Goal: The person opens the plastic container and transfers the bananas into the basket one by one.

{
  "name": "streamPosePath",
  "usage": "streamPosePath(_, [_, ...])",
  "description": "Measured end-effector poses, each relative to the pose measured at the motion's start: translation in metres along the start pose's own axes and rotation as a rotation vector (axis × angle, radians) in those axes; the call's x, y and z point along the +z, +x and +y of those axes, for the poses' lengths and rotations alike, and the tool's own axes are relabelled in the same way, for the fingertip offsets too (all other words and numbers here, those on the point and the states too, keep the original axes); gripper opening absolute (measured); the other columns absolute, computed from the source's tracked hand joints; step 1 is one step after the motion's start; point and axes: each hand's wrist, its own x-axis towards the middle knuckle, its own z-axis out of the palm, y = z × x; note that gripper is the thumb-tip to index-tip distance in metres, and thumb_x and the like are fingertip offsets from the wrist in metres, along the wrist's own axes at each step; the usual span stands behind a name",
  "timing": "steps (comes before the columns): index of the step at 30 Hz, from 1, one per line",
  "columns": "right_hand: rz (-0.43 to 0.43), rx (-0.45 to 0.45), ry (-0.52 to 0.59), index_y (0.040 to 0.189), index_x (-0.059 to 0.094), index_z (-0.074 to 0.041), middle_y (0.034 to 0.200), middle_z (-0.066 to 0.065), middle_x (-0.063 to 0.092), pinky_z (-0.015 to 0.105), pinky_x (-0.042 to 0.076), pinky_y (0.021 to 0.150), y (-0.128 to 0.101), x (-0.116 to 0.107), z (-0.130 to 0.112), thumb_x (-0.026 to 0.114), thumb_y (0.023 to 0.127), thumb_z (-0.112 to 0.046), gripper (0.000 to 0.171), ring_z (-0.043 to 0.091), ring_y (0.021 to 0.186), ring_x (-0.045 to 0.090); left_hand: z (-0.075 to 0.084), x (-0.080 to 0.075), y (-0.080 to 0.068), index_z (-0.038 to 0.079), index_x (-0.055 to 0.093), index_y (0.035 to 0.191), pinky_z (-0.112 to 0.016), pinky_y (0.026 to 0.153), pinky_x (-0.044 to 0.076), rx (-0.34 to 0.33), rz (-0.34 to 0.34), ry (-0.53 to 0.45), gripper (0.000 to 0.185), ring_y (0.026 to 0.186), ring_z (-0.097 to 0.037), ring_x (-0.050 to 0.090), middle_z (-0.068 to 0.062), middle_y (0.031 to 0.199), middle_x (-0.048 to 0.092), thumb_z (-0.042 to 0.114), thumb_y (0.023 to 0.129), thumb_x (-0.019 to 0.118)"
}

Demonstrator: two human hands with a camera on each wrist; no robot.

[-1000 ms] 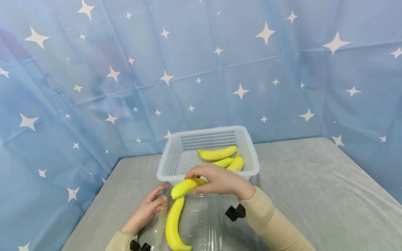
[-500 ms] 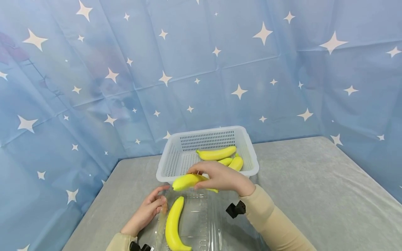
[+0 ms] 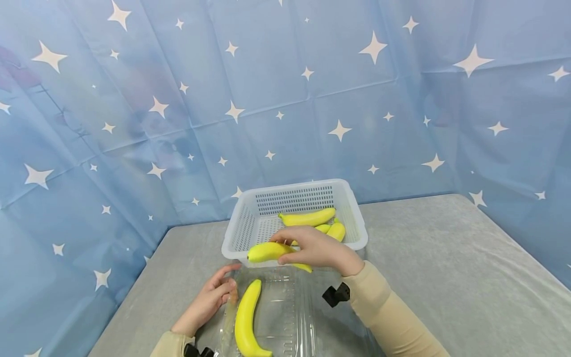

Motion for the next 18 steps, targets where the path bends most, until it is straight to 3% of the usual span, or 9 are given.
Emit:
streamPosePath(7, [0.007, 0.038, -0.011, 0.122, 0.063, -0.017, 0.102, -0.011, 0.061, 0.033, 0.049, 0.078, -0.0012, -0.0029, 0.0001, 0.072, 0.089, -0.018, 0.034, 0.009, 0.09, 0.055, -0.0004, 0.0003, -0.0006, 0.005, 0.04, 0.144, -0.028, 0.069, 0.053, -0.005, 0.006, 0.004, 0.051, 0.073, -0.014, 0.059, -0.005, 0.089, 0.056, 0.011, 0.096, 0.056])
streamPosePath(18, [0.031, 0.096, 0.022, 0.126, 0.062, -0.01, 0.109, -0.006, 0.062, 0.039, 0.052, 0.079, -0.0047, -0.0091, 0.003, 0.072, 0.089, -0.024, 0.04, 0.012, 0.093, 0.056, 0.0005, -0.0009, 0.0, 0.006, 0.039, 0.145, -0.028, 0.069, 0.053, -0.011, -0.008, -0.019, 0.049, 0.072, -0.014, 0.059, -0.006, 0.09, 0.055, 0.01, 0.098, 0.055])
